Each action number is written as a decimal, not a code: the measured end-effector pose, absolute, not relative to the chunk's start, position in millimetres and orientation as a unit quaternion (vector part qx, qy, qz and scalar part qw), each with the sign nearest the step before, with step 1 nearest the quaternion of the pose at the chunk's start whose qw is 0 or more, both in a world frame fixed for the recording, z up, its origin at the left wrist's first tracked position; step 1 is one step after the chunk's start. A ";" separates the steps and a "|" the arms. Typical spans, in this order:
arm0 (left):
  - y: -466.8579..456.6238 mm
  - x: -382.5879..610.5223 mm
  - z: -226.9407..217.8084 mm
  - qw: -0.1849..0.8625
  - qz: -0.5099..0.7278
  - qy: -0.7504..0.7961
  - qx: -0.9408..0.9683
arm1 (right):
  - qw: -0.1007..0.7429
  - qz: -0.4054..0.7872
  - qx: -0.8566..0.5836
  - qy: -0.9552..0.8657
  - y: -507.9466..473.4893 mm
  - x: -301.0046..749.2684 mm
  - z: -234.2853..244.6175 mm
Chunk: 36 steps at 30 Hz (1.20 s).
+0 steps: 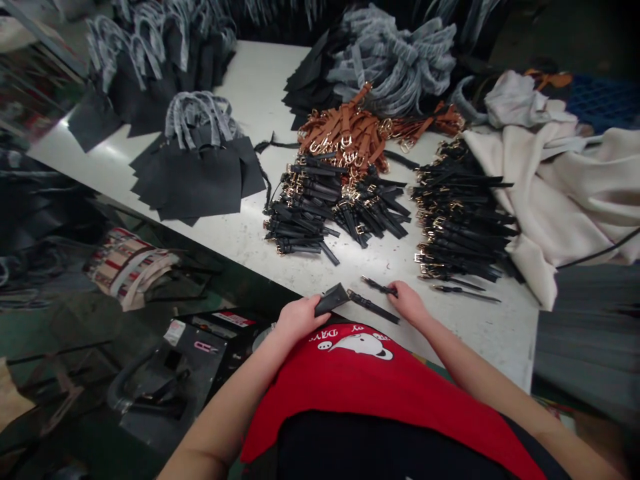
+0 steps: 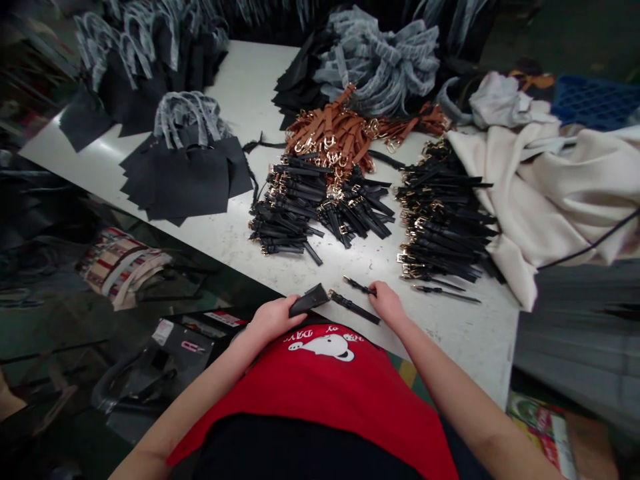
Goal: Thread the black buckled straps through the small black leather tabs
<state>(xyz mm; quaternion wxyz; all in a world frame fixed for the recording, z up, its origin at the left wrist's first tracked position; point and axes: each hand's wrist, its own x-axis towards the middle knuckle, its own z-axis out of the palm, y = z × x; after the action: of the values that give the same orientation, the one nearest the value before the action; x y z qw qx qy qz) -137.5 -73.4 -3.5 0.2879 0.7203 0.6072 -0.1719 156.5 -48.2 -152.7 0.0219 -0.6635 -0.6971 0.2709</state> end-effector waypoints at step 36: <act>-77.2 -138.4 -2.3 0.309 -0.101 0.643 0.693 | -0.061 0.243 -0.676 -0.693 -48.9 197.4 -93.4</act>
<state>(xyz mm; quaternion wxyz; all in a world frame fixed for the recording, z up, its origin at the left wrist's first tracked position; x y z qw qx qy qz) -138.4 -77.2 -2.3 0.3095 0.6934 0.6428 -0.1012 197.4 -48.9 -93.4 -0.0611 -0.6760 -0.6928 0.2433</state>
